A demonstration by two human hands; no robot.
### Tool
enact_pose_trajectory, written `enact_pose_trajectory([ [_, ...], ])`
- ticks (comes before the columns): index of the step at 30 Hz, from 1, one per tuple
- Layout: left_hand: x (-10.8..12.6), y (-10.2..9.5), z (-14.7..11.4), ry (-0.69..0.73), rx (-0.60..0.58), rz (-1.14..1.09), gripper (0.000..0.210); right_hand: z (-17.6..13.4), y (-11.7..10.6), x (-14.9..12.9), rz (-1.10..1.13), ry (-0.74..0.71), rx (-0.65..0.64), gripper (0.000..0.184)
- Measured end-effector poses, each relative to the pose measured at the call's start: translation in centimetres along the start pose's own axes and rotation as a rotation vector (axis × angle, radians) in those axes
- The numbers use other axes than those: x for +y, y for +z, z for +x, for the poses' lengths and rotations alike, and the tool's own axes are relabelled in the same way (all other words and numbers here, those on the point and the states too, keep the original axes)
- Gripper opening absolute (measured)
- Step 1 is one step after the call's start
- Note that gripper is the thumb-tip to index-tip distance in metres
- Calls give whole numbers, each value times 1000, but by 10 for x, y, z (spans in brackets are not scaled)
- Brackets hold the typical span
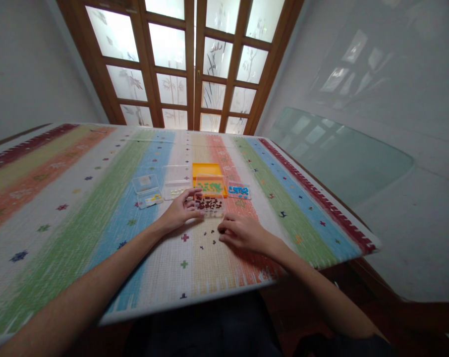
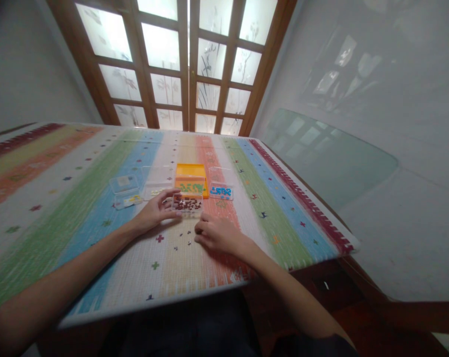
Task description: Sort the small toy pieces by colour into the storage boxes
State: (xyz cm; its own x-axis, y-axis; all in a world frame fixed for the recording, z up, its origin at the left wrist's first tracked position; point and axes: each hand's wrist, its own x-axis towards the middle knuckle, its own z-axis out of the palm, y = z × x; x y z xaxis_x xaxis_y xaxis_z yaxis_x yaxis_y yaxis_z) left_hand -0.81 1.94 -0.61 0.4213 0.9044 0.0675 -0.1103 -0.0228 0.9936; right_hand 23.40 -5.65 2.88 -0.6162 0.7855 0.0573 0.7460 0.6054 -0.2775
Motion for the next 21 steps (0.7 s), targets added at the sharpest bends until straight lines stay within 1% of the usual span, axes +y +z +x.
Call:
enact_pose_trajectory([
  [3, -3, -1, 1, 6, 3, -7, 72, 1, 7, 1, -39, 21, 28, 10],
  [8, -7, -4, 2, 5, -2, -19, 73, 1, 23, 5, -89, 8, 108, 14],
  [12, -7, -4, 3, -2, -7, -21, 74, -1, 27, 6, -110, -12, 138, 15],
  [16, -8, -4, 3, 3, -8, -33, 74, 3, 17, 10, -66, -79, 172, 13],
  [19, -7, -3, 3, 2, -6, -28, 74, 15, 2, 15, -17, -149, 267, 8],
  [21, -5, -3, 3, -1, -7, -29, 74, 28, -9, 18, 7, -145, 331, 10],
])
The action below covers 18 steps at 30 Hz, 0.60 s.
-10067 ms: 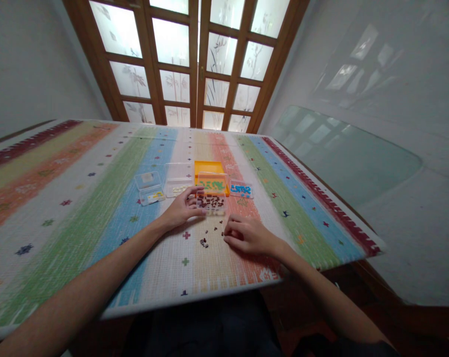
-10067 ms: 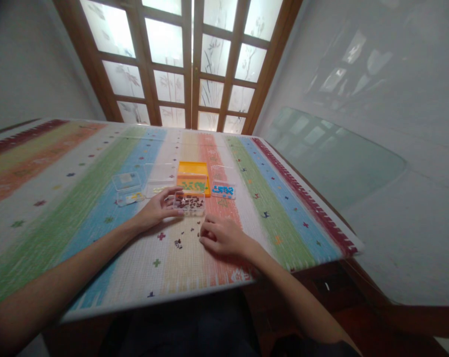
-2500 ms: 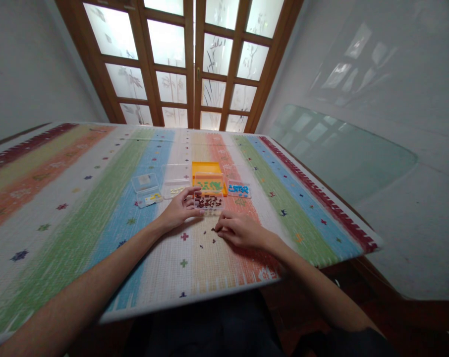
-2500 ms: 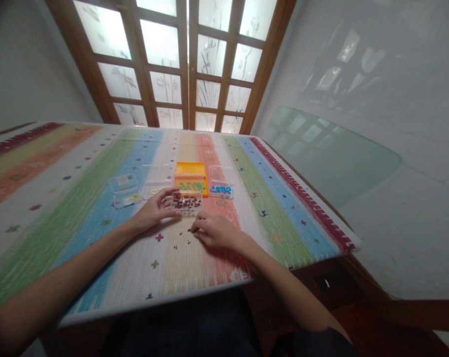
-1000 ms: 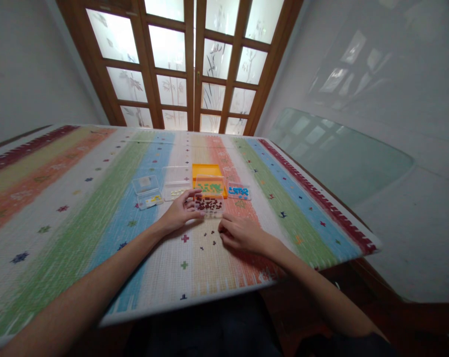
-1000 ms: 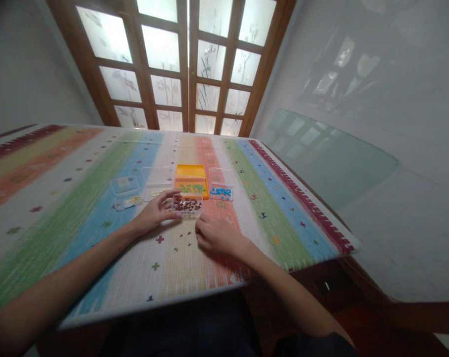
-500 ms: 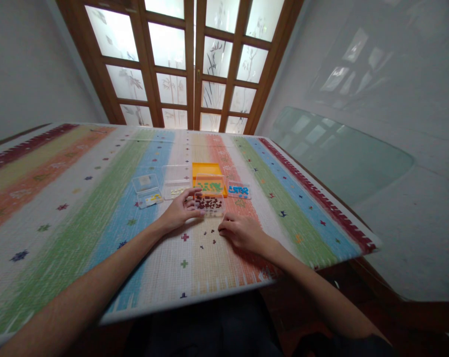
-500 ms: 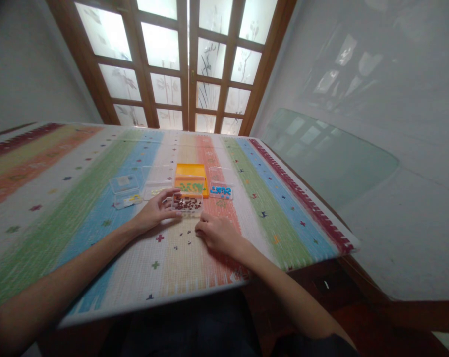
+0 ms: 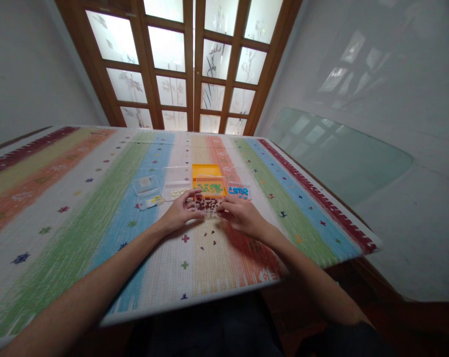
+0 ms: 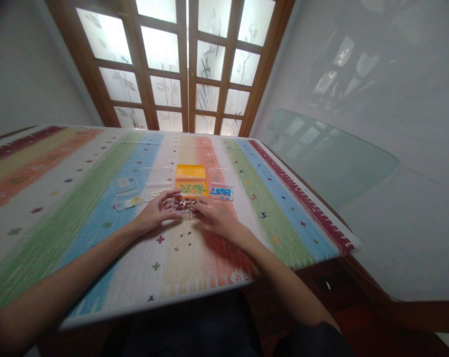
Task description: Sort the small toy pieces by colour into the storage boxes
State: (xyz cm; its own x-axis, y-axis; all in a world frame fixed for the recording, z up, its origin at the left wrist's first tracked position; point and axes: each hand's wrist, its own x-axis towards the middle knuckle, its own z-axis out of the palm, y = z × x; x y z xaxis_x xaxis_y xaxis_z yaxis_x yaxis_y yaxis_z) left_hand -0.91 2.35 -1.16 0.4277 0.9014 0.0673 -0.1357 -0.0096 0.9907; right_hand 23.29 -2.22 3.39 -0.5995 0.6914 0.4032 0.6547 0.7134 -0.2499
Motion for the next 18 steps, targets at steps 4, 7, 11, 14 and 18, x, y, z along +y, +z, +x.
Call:
enact_pose_trajectory([
  [4, 4, 1, -2, -3, -17, -16, 72, 33, -3, 7, -18, 83, -37, 11],
  [7, 5, 1, -2, -1, -37, -29, 70, 52, 2, 7, -74, 135, -114, 11],
  [11, 6, 1, -2, 12, -57, -36, 69, 63, 9, 4, -145, 138, -193, 17],
  [14, 6, 2, -2, 1, -49, -31, 71, 63, 12, 4, -160, 108, -237, 22],
  [18, 6, 3, -3, -6, -46, -40, 72, 59, 16, 10, -91, 98, -218, 30],
])
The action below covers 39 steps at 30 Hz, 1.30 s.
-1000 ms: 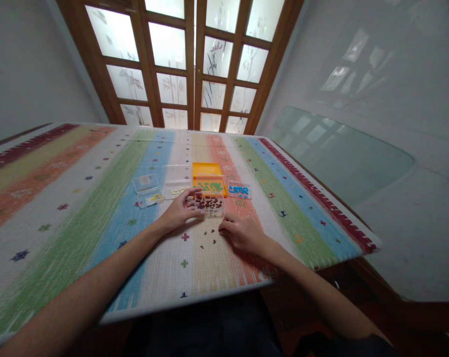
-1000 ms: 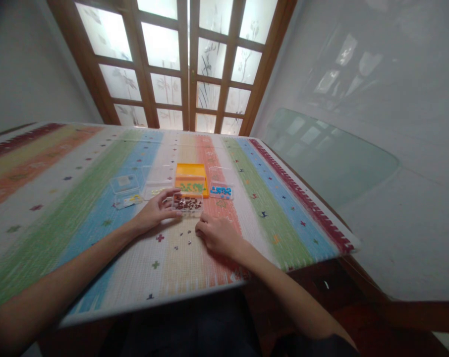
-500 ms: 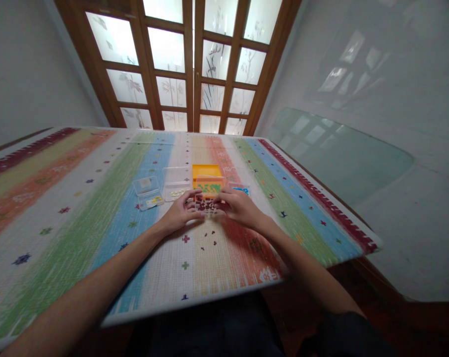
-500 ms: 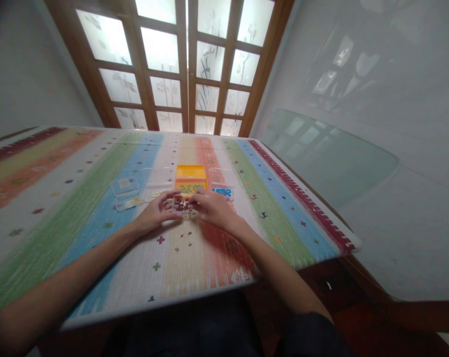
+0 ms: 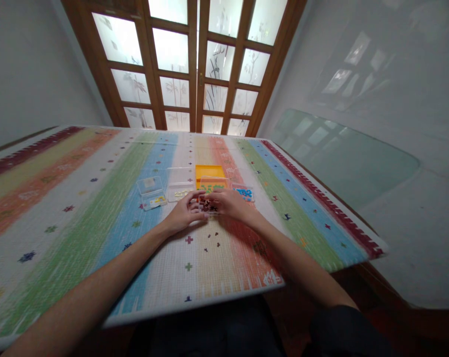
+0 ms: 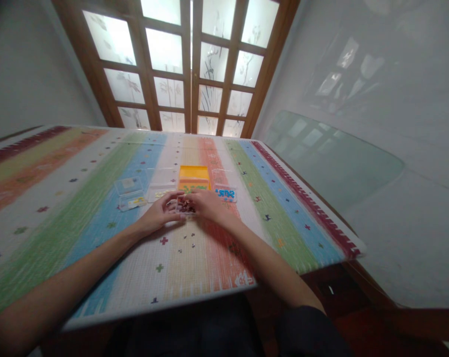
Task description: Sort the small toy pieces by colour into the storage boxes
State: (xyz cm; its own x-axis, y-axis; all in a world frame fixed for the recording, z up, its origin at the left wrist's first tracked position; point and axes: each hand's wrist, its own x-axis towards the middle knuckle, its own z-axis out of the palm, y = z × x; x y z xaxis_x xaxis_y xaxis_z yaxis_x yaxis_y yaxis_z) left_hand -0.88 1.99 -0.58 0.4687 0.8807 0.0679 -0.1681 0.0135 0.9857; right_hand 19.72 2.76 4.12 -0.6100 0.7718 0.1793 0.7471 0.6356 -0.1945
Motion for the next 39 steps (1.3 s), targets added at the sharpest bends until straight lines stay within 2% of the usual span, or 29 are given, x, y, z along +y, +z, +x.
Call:
enact_pose_trajectory([
  [5, 0, 0, 0, -8, 10, 5, 72, -7, 4, 12, 79, -5, 75, 34],
  [10, 0, 0, 1, 9, -10, 1, 71, -12, 2, 10, 139, -69, 43, 36],
  [17, 0, 0, 0, 6, 4, 11, 70, -13, 2, 8, 89, -36, 34, 36],
  [22, 1, 0, 0, 17, 2, 1, 69, -10, 5, 9, 112, -86, 52, 34],
  [33, -5, -2, 3, 33, 11, -18, 70, -8, 4, 7, 159, -122, -5, 37],
  [39, -2, 0, 1, -5, 16, -5, 73, -15, -1, 9, 186, -135, 103, 36],
])
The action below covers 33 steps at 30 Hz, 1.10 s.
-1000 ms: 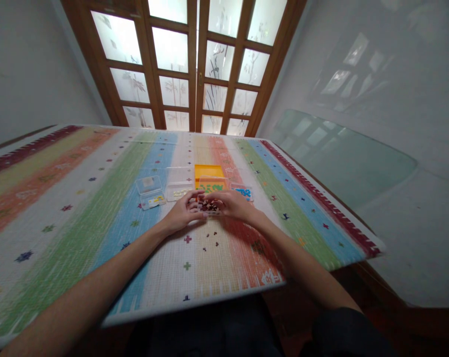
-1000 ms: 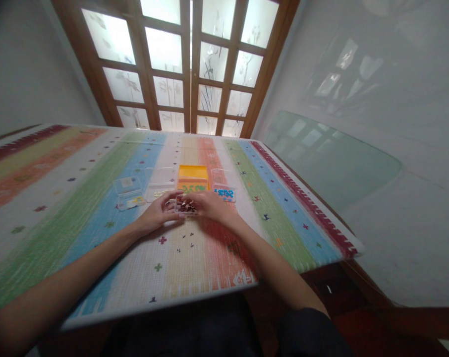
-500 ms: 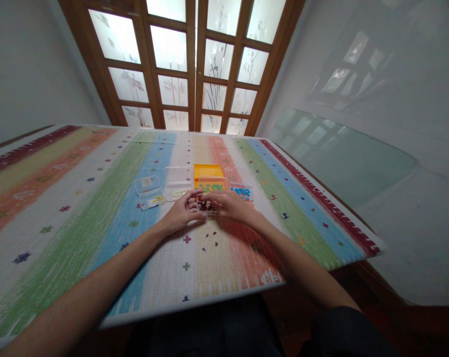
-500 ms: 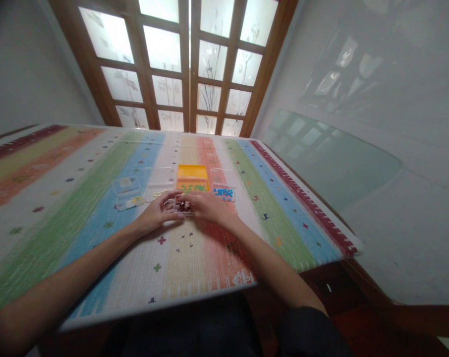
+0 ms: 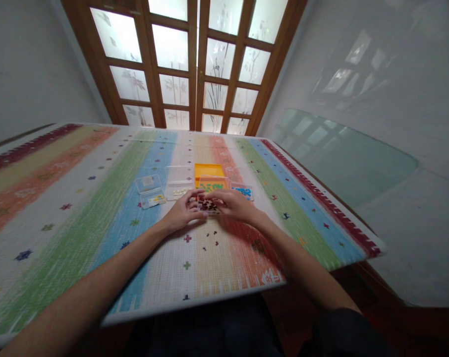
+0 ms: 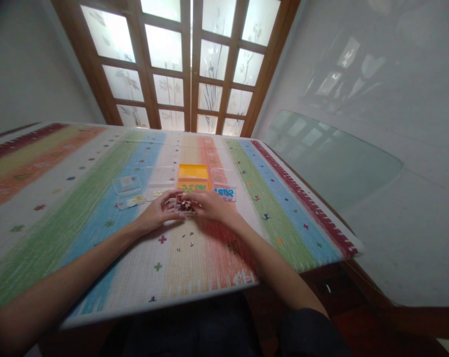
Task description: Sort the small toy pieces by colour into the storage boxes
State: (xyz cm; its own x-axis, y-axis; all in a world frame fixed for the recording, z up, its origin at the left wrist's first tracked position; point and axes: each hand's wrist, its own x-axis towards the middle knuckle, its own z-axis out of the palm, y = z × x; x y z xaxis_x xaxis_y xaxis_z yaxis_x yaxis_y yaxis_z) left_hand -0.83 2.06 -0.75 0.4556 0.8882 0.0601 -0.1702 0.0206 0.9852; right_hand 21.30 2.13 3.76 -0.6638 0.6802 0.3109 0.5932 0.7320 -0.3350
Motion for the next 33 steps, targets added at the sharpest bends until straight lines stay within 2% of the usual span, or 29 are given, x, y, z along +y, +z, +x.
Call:
enact_pose_trajectory([
  [4, 2, 1, -1, 1, 3, 7, 73, -17, 2, -6, -28, -3, 140, 31],
  [8, 1, 1, -1, 8, 9, 16, 74, -41, 9, -18, -33, -93, 191, 30],
  [11, 1, 1, -2, 7, 23, 31, 75, -56, 10, -27, -3, -125, 88, 26],
  [15, 3, 3, -3, 10, 42, 46, 73, -67, 9, -39, -13, -24, -87, 53],
  [17, 5, 4, -4, 6, 40, 41, 74, -68, 11, -42, -36, 20, -161, 50],
  [19, 6, 4, -4, 7, 42, 36, 74, -69, 14, -43, -53, 32, -197, 37],
  [22, 6, 5, -3, 11, 56, 43, 73, -70, 20, -43, -69, 16, -174, 22],
  [25, 6, 5, -3, 4, 59, 50, 73, -72, 26, -42, -100, -16, -133, 15],
  [33, 8, 5, -3, -4, 58, 68, 75, -76, 38, -44, -262, -27, -96, 19],
])
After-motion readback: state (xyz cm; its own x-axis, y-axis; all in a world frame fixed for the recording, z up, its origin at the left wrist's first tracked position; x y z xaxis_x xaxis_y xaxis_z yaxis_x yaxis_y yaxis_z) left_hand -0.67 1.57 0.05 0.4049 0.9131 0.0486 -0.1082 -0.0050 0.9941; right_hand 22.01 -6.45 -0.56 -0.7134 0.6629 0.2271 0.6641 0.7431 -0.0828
